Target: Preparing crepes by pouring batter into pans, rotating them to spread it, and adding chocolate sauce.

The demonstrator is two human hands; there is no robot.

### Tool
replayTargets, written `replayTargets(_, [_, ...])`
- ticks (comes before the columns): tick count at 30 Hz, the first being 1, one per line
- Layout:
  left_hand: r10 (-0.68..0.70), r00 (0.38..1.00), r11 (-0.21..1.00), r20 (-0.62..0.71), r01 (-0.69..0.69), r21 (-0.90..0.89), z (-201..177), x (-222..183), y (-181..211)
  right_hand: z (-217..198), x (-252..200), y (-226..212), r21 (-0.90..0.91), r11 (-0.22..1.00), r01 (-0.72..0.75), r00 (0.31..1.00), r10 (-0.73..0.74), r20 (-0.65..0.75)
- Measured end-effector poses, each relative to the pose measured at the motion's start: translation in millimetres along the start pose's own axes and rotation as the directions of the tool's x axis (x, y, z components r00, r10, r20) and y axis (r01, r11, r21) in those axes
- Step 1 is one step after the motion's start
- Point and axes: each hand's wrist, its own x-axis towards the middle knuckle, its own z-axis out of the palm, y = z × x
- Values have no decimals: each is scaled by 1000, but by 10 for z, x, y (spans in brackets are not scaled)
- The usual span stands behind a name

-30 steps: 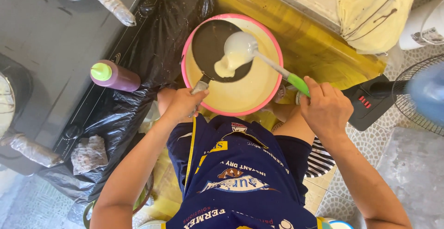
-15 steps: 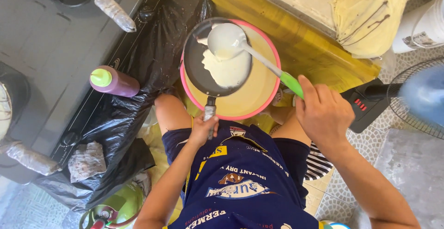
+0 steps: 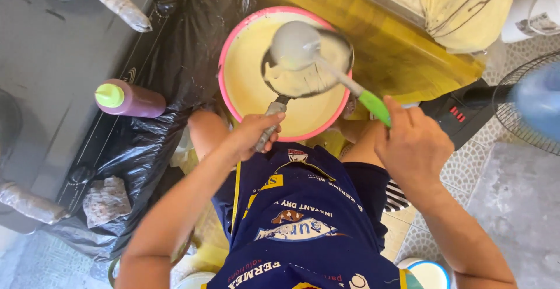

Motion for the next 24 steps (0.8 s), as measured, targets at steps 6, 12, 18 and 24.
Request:
replayTargets(6, [-136,989,887,-59,148,437,126,-360,520,326,-207,59,162,944,-287,890,201,409])
replayTargets(12, [-70,983,685,-172,172,708,405,-660,611,653,-323,-67,302,801,-516,780,294,553])
replayTargets(18, [243,969,896,-39,-209,391,170,-622,88,692,-516,260,230,900,-370,929,357,96])
replayTargets(24, [270,958,961,93,-274,34,45,116,-939,35,-174,331,-61,985,-161,980,152,-130])
